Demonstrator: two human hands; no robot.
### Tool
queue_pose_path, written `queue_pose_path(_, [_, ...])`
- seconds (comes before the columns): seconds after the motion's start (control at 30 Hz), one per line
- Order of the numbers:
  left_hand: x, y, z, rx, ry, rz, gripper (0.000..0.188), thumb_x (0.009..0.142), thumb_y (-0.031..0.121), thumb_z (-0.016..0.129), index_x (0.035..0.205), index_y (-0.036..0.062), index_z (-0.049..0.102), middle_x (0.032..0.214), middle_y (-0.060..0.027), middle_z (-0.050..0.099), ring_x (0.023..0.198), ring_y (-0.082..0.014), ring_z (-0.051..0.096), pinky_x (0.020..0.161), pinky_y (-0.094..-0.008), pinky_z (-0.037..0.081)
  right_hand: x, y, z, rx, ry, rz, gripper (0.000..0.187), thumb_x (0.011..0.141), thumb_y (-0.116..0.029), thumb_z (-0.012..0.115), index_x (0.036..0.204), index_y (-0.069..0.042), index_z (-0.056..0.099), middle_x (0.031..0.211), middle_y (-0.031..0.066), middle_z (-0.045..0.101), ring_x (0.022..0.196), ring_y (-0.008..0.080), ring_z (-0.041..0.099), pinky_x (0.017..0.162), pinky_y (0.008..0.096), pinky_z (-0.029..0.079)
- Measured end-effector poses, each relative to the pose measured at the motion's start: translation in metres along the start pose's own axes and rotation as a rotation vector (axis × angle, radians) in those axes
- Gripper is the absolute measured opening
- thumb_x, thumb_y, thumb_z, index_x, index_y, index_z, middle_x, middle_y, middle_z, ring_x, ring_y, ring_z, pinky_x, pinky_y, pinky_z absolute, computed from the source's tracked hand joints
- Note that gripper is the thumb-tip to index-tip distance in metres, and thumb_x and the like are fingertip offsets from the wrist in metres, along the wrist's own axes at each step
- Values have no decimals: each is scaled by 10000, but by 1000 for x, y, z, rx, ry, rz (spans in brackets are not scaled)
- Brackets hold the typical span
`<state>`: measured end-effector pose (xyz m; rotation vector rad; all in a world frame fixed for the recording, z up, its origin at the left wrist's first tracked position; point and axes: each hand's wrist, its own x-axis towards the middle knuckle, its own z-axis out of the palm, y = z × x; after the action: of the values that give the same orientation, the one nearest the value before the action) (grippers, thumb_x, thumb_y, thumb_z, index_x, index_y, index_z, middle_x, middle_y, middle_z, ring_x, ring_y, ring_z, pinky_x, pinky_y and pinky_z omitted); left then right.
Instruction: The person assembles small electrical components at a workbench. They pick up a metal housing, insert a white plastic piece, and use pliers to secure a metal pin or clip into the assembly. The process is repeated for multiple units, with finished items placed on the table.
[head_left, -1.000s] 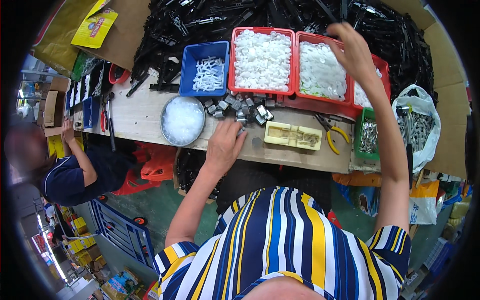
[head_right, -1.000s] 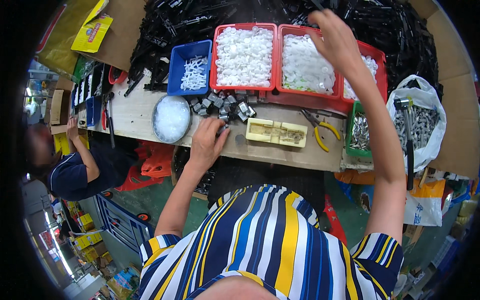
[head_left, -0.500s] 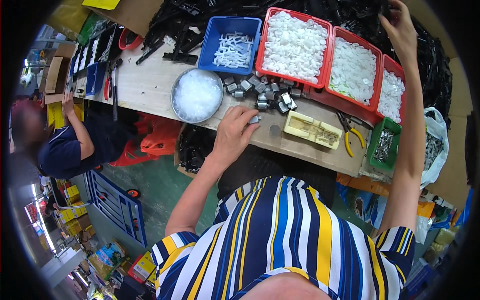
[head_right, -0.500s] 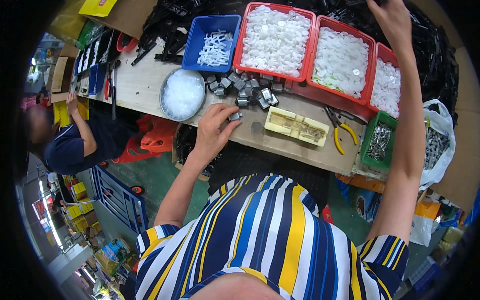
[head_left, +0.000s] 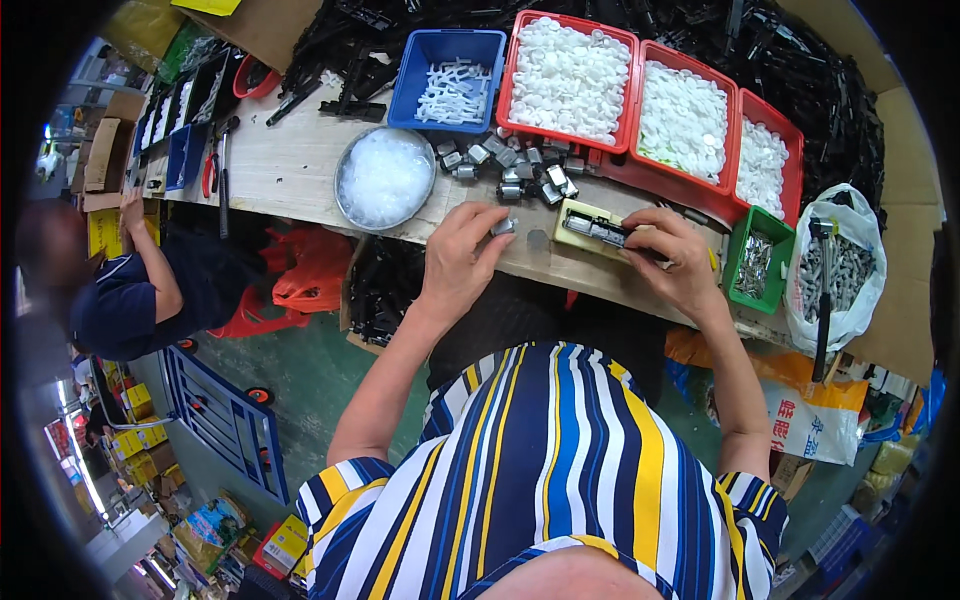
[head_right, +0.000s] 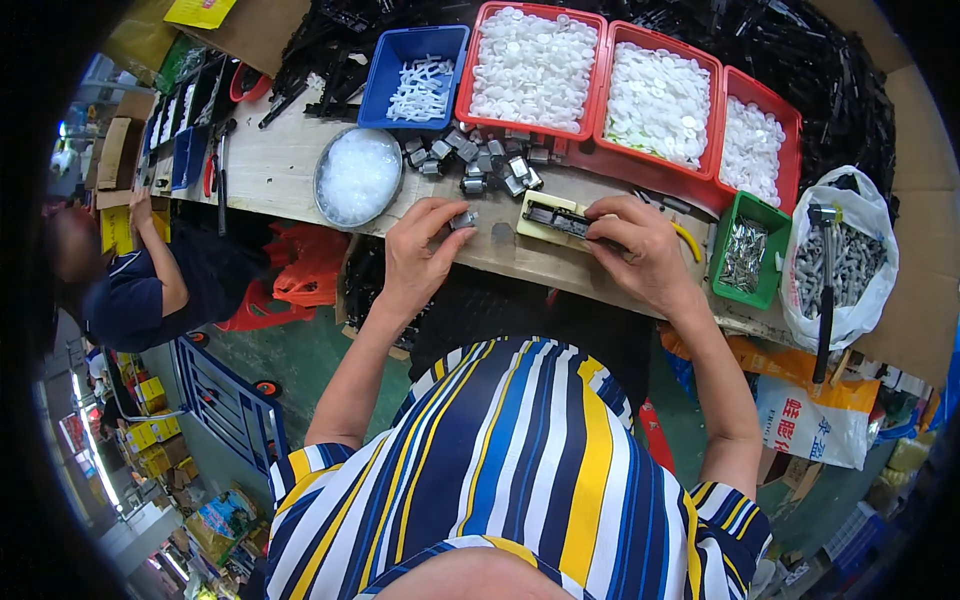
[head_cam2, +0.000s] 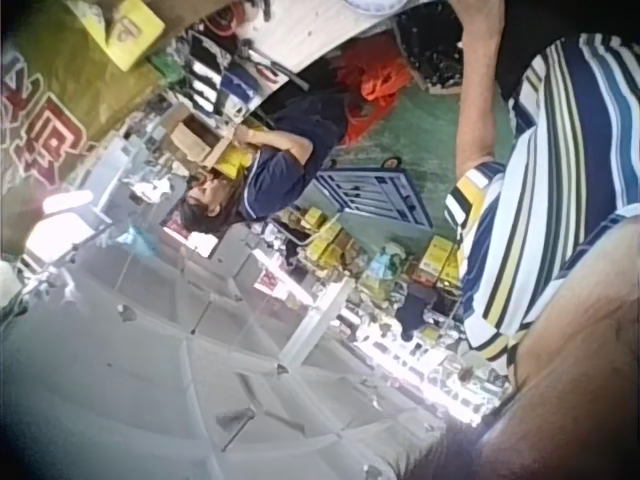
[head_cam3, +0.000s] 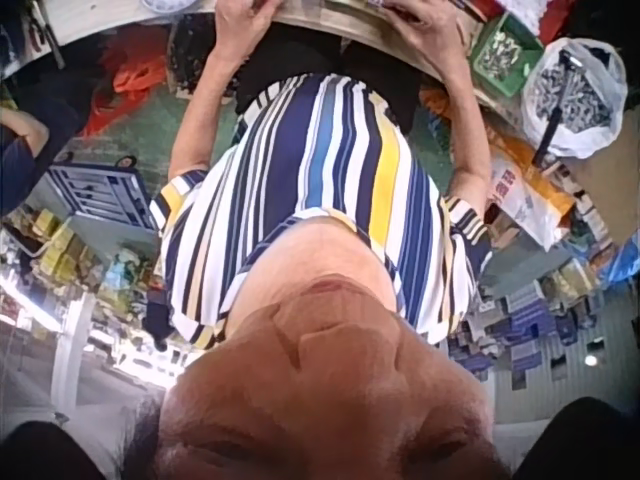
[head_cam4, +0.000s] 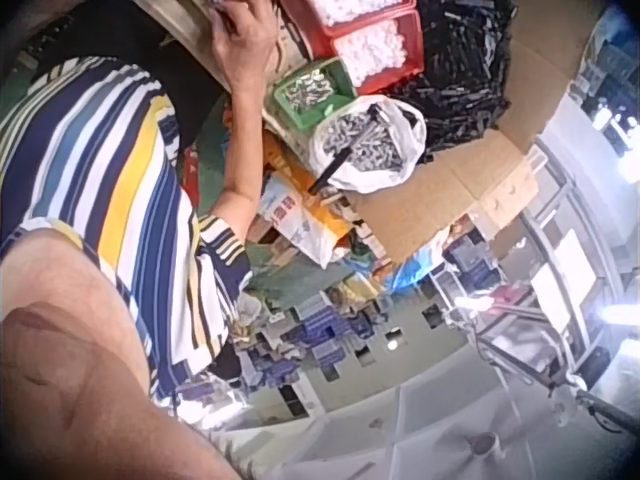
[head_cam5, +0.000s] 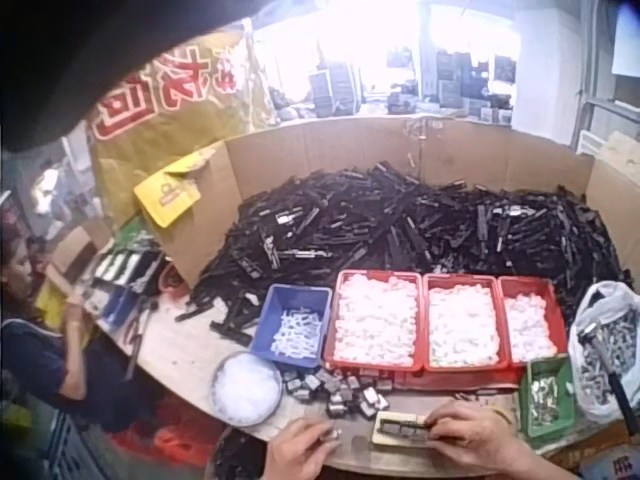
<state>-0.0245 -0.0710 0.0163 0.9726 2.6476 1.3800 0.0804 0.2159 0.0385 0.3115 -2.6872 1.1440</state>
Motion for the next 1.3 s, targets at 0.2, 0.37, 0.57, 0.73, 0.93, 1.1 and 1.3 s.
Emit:
queue_pose_path(0.2, [6, 15, 0, -28, 7, 41, 284, 791, 19, 768, 1068, -9, 711, 1010, -129, 691, 851, -228, 686, 719, -310, 547, -8, 0, 9, -277, -5, -87, 92, 790, -62, 735, 862, -41, 681, 1058, 72, 656, 1002, 264, 624, 822, 385, 479])
queue_pose_path(0.37, [28, 31, 14, -71, -49, 185, 277, 758, 22, 790, 1027, 7, 728, 997, -120, 700, 890, -263, 660, 767, -353, 529, -2, -1, 4, -261, -71, -44, 80, 802, -78, 725, 860, -41, 685, 1048, 57, 643, 1046, 254, 590, 845, 386, 465])
queue_pose_path(0.57, [52, 21, 43, -138, -124, 377, 263, 710, 37, 808, 962, 18, 735, 949, -95, 709, 929, -284, 637, 806, -370, 518, 0, 0, 2, -191, -63, -29, 104, 781, -61, 745, 855, -25, 680, 1041, 77, 639, 1042, 283, 580, 868, 410, 470])
queue_pose_path(0.73, [52, 10, 54, -136, -165, 432, 240, 712, 42, 798, 944, 35, 741, 941, -77, 707, 961, -274, 631, 829, -379, 523, -1, -1, 3, -169, -37, -12, 119, 770, -49, 753, 851, -13, 673, 1048, 93, 639, 1039, 297, 578, 878, 415, 478])
queue_pose_path(0.93, [48, 9, 53, -18, -141, 522, 231, 727, 43, 782, 955, 54, 745, 980, -75, 684, 991, -290, 625, 857, -395, 517, -1, -7, -1, -183, -47, 8, 125, 780, -57, 755, 876, -15, 687, 1059, 114, 635, 1039, 301, 586, 877, 418, 486])
queue_pose_path(1.1, [41, 11, 53, -9, -101, 479, 219, 757, 64, 775, 972, 53, 742, 1077, -112, 657, 1018, -301, 616, 865, -405, 507, -23, -9, -34, -290, 210, 117, 148, 799, -30, 737, 933, 1, 681, 1053, 139, 634, 970, 308, 624, 837, 396, 509])
queue_pose_path(1.3, [64, 22, 43, -83, -30, 382, 183, 786, 57, 775, 965, 34, 744, 1019, -111, 659, 983, -283, 616, 830, -382, 498, -91, 24, -81, -484, 313, 618, 99, 869, -34, 680, 941, 27, 648, 888, 155, 617, 803, 337, 629, 733, 411, 489])
